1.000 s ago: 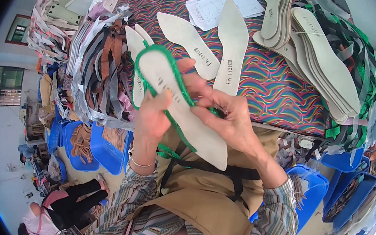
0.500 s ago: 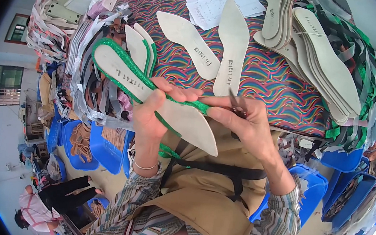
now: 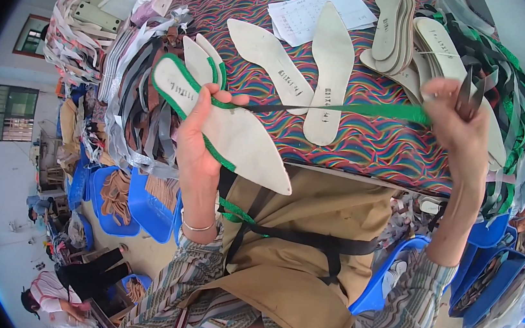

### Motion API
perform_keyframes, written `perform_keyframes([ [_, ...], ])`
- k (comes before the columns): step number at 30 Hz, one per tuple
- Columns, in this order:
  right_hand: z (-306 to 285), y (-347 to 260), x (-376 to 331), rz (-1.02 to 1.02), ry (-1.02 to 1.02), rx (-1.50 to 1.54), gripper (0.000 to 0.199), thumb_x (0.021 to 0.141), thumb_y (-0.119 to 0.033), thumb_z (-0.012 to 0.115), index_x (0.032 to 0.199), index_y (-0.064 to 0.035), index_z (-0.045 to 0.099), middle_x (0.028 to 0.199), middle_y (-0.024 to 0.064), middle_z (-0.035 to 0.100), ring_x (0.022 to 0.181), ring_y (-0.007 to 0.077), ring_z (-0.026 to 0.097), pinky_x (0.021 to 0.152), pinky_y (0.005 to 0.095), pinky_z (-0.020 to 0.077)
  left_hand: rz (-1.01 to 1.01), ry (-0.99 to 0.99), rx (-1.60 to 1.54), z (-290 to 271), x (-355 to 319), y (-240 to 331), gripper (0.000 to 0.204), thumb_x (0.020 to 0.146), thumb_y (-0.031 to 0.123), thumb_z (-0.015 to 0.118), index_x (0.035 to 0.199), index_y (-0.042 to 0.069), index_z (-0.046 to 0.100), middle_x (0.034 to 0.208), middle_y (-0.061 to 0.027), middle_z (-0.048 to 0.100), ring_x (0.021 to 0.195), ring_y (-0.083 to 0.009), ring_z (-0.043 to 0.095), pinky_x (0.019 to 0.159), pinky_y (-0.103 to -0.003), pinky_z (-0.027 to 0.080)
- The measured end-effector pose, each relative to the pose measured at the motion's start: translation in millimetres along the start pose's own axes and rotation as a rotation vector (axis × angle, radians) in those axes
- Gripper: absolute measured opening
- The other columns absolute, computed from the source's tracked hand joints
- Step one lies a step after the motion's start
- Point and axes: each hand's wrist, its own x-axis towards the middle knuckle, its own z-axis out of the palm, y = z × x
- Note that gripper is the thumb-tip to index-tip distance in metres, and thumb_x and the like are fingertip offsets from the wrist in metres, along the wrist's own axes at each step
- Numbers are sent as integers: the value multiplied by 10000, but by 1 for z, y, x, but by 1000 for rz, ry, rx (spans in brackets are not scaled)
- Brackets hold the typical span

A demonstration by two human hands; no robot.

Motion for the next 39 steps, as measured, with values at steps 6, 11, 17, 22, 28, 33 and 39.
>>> perform_keyframes([
  [6,28,18,31,-396,584,-496,181,951,-167,582,1078,-60,655,685,-73,469,545,0,359,477,200,213,-51,90,-120,-9,18,-22,178,1002,225,554,1060,62,595,962,-82,668,988,-277,668,850,-461,561],
  [11,105,16,-15,37,14,191,426,999,-453,415,1170,-92,562,677,-19,531,509,18,306,461,206,196,-198,0,-432,-12,21,-17,155,997,186,560,1052,51,613,995,-71,669,989,-217,662,867,-414,577],
  [17,178,30,-39,323,-225,846,275,1013,-366,489,1093,-113,558,687,-10,508,516,27,298,466,202,193,-269,-36,-818,-15,27,-24,151,983,163,571,1049,37,623,1013,-51,669,963,-146,662,910,-342,579],
  [22,197,24,-33,284,-275,1061,207,1016,-303,520,1047,-101,557,709,-20,508,524,31,306,472,201,215,-76,36,-309,-22,18,-23,152,981,191,580,1017,49,620,970,-35,665,932,-145,654,879,-336,578],
  [28,200,23,-28,293,-284,1114,205,1012,-290,538,988,-88,560,716,-44,510,549,19,346,481,195,251,-6,38,-285,-7,7,-24,166,985,243,582,969,78,601,917,-17,637,932,-177,620,873,-352,528],
  [33,206,35,-27,243,-222,1106,194,1003,-267,566,957,-78,573,704,-48,518,524,12,338,459,192,237,62,15,-320,-4,3,-28,161,996,244,565,996,84,583,914,-17,622,963,-201,611,902,-364,503],
  [39,199,38,-27,172,-144,1007,145,996,-212,578,974,-69,591,700,-64,523,517,0,326,449,195,209,96,12,-254,4,-5,-26,160,992,233,573,1028,78,564,898,-33,620,954,-231,626,872,-398,525],
])
